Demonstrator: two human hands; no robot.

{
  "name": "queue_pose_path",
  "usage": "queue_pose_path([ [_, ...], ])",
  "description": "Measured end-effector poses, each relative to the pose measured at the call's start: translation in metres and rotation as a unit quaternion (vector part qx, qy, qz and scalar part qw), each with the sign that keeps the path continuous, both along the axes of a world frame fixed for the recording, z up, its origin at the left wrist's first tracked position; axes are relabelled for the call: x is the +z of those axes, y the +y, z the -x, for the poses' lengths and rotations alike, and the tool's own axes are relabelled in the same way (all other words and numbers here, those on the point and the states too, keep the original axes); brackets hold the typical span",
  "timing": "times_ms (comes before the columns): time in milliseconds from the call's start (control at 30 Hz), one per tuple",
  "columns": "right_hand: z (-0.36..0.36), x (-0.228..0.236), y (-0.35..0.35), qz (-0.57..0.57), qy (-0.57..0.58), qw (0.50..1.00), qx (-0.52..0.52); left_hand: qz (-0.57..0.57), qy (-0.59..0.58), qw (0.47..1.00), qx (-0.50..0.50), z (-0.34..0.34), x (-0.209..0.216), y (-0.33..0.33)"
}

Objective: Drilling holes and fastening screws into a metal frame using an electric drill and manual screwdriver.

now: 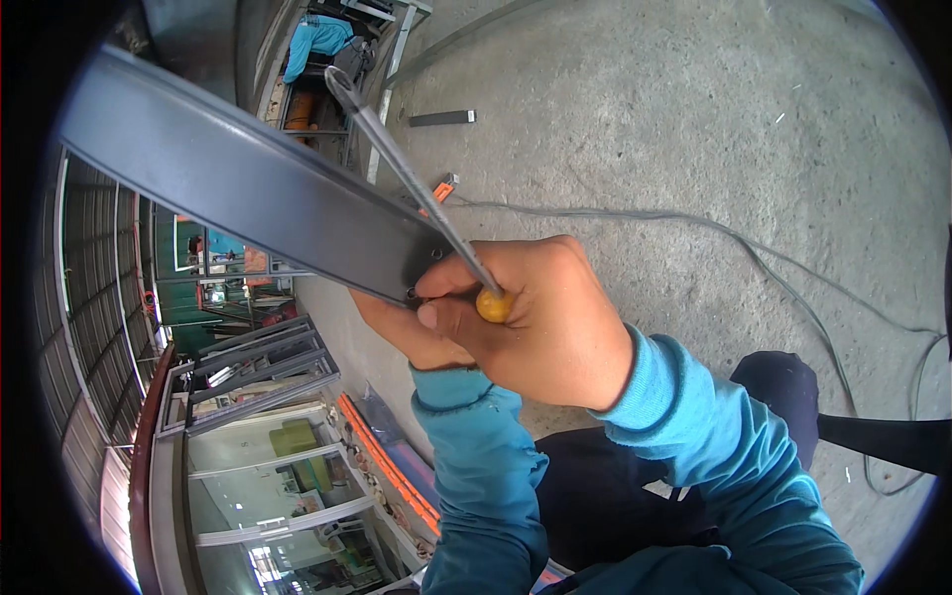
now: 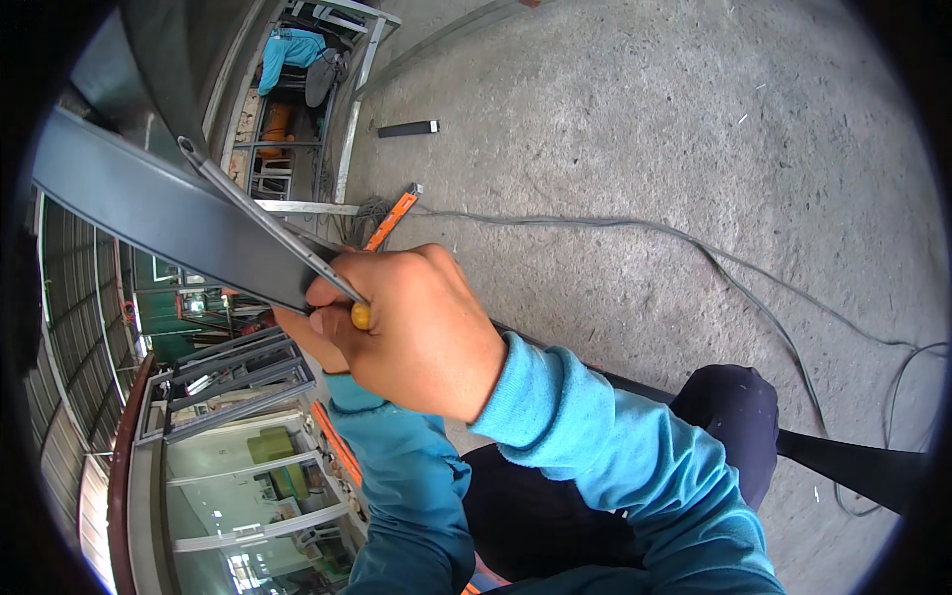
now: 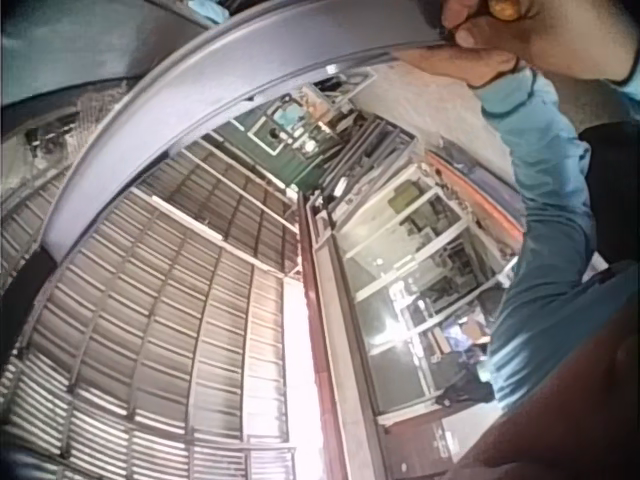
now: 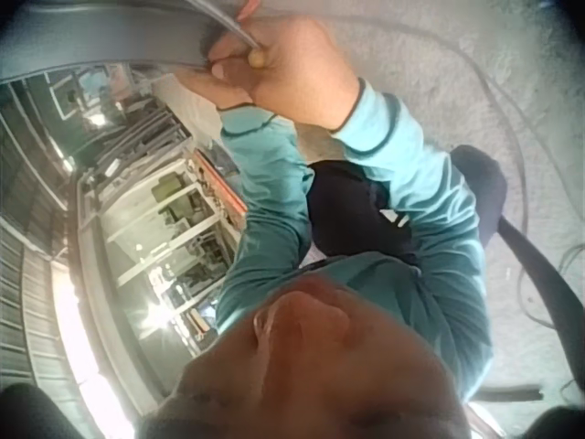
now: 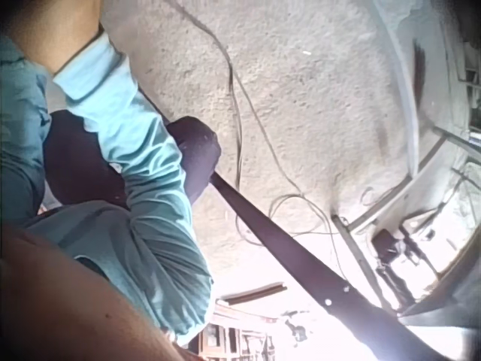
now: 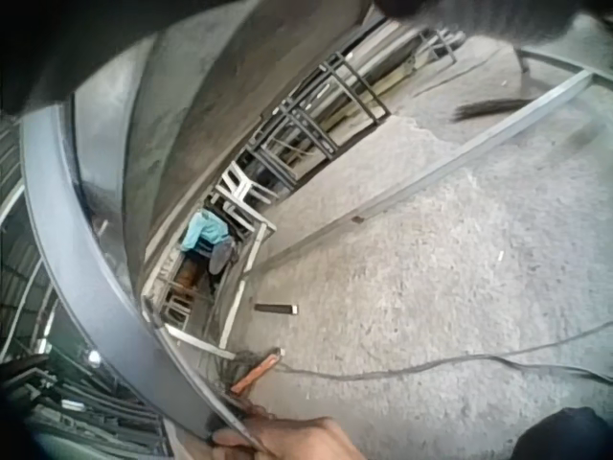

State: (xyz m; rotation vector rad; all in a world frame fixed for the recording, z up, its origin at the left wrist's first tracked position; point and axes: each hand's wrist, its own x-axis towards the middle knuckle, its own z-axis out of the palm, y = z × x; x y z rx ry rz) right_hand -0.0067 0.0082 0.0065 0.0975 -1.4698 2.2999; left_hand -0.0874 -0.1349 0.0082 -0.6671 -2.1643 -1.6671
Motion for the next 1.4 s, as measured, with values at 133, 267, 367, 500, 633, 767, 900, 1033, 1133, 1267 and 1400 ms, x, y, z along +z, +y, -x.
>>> queue_pose_path([
  [133, -0.002, 0.006, -0.001, -0.037, -0.003, 0.999, -0.03, 0.086, 0.1, 0.991, -0.001, -0.006, 0.005, 0.013],
  [267, 0.0, 0.011, -0.008, -0.03, 0.015, 0.997, -0.065, -0.057, -0.061, 0.995, 0.061, -0.016, 0.008, 0.023],
  [367, -0.002, 0.016, -0.009, -0.088, -0.016, 0.993, -0.079, -0.156, -0.12, 0.978, 0.063, -0.016, 0.015, 0.027],
  [500, -0.004, 0.02, -0.009, -0.112, -0.046, 0.99, -0.075, -0.3, -0.231, 0.924, 0.051, -0.017, 0.02, 0.038],
  [633, -0.003, 0.027, -0.013, -0.122, -0.08, 0.987, -0.061, -0.319, -0.27, 0.907, 0.058, -0.018, 0.029, 0.038],
  [767, 0.0, 0.024, -0.024, -0.134, -0.034, 0.981, -0.138, -0.304, -0.275, 0.911, 0.042, -0.017, 0.024, 0.028],
  [900, 0.0, 0.028, -0.028, -0.17, -0.064, 0.971, -0.158, -0.333, -0.291, 0.896, 0.05, -0.017, 0.027, 0.031],
  [1033, 0.003, 0.032, -0.027, -0.223, -0.086, 0.955, -0.178, -0.352, -0.297, 0.885, 0.065, -0.019, 0.031, 0.033],
  [1133, -0.001, 0.046, -0.019, -0.241, -0.124, 0.949, -0.163, -0.356, -0.295, 0.884, 0.066, -0.014, 0.024, 0.034],
  [1267, -0.038, 0.103, 0.021, -0.175, -0.028, 0.98, -0.09, -0.391, -0.288, 0.867, 0.11, -0.005, 0.015, 0.027],
  [1400, -0.101, 0.01, 0.055, -0.104, -0.131, 0.986, -0.02, -0.422, -0.307, 0.85, 0.07, -0.004, 0.016, 0.029],
])
